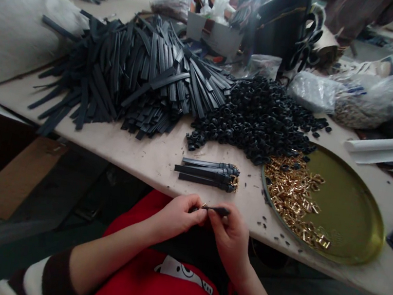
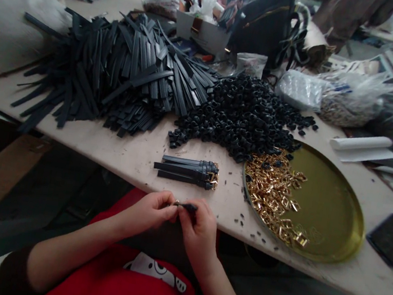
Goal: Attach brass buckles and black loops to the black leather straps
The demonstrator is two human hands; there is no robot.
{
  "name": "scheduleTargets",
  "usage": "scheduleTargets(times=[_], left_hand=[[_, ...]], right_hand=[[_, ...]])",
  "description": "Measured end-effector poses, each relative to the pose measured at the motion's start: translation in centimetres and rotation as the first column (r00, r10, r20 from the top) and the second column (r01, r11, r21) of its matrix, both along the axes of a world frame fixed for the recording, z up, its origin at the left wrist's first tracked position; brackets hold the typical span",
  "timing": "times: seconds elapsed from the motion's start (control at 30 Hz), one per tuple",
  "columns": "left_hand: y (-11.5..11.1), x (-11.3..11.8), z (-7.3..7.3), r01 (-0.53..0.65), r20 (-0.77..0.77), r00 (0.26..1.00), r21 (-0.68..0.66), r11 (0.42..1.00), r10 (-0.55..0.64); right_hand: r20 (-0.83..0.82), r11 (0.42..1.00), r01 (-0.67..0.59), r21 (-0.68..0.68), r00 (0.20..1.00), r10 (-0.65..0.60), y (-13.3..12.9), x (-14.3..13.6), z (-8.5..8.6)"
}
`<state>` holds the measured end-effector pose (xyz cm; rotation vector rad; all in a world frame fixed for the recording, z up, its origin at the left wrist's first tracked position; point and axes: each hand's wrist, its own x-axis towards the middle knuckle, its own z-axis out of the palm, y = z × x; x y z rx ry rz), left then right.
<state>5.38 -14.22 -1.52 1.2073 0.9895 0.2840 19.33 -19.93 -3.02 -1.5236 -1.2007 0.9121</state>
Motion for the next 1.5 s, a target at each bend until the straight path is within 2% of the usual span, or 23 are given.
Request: scheduleTargets(times=[0.1, 0.17, 0.3, 0.37, 0.43, 0.53, 0.57, 0.63, 0.67, 0.73, 0.8, 0.87, 0.97, 1.1, 1.2, 1.3, 1.5], left_hand=[[-0.5, -0.4, 0.7, 0.029, -0.024, 0.999, 0.003, 1.0, -0.029], [-0.7, -0.5, 1.0, 0.044, -0.032, 0.999, 0.029, 0.999, -0.043], [-0.9, -0.4, 1.1, 0.037, -0.098, 0.995, 0.137, 0.99, -0.023], [-1.1, -0.1, 1.3, 0.009, -0.101, 0.995, 0.177, 0.984, 0.009], [-1.3, 0.2, 1.7, 0.026, -0.08, 0.997, 0.239, 0.971, -0.007], [-1.5, 0.3, 2.2, 0.157, -0.098, 0.986, 0.31, 0.938, -0.133], [-1.4, 0.2, 2.1, 0.175, -0.112, 0.983, 0.311, 0.934, -0.147], [-0.9, 0.1, 1.7, 0.133, -0.111, 0.988, 0.285, 0.949, -0.105], [-0.6, 0.0, 1.4, 0.092, -0.098, 0.993, 0.267, 0.959, -0.068], [0.1, -0.1, 0.7, 0.036, -0.067, 0.998, 0.23, 0.973, -0.021], [0.6, 0.0, 0.1, 0.028, -0.054, 0.998, 0.194, 0.981, -0.018], [1.0, 0.1, -0.5, 0.031, -0.051, 0.998, 0.165, 0.986, -0.023], [1.4, 0.4, -1.1, 0.047, -0.057, 0.998, 0.148, 0.988, -0.038], [2.1, 0.4, -1.4, 0.095, -0.106, 0.991, 0.117, 0.989, -0.082], [2.7, 0.5, -1.5, 0.11, -0.133, 0.986, 0.091, 0.99, -0.098], [3.0, 0.8, -1.7, 0.126, -0.13, 0.985, 0.093, 0.988, -0.113], [3.2, 1.0, -1.4, 0.142, -0.136, 0.983, 0.114, 0.983, -0.127]], right_hand=[[-0.262, 0.982, -0.051, -0.182, 0.965, 0.001, 0.0, 0.1, 0.0], [-0.316, 0.98, -0.068, -0.185, 0.949, 0.006, -0.3, -0.1, 0.1], [-0.179, 1.0, -0.013, -0.026, 0.984, 0.009, -1.1, -0.8, 0.6], [-0.172, 0.999, -0.048, -0.004, 0.984, 0.046, -1.6, -0.8, 0.9], [-0.193, 0.993, -0.118, -0.024, 0.975, 0.112, -1.9, -0.4, 1.3], [-0.154, 0.981, -0.191, -0.033, 0.971, 0.184, -1.6, 2.1, 1.9], [-0.102, 0.986, -0.163, -0.025, 0.982, 0.159, -1.2, 3.5, 2.1], [0.082, 1.0, -0.012, 0.008, 0.997, 0.012, -0.1, 7.0, 2.6], [0.222, 0.996, 0.079, 0.032, 0.971, -0.084, 0.6, 8.9, 2.8], [0.488, 0.979, 0.183, 0.091, 0.849, -0.204, 2.0, 12.5, 3.1], [0.688, 0.989, 0.143, 0.028, 0.715, -0.123, 3.3, 14.9, 3.1], [0.805, 0.992, 0.08, -0.102, 0.592, 0.036, 4.4, 16.1, 2.9], [0.875, 0.963, 0.059, -0.262, 0.436, 0.211, 5.6, 16.4, 2.3], [0.901, 0.925, 0.105, -0.364, 0.29, 0.322, 6.1, 16.4, 1.9], [0.914, 0.925, 0.125, -0.36, 0.246, 0.322, 6.6, 16.6, 1.9], [0.912, 0.934, 0.095, -0.345, 0.27, 0.31, 7.7, 16.5, 1.9], [0.881, 0.894, 0.1, -0.437, 0.246, 0.404, 9.8, 15.7, 2.0]])
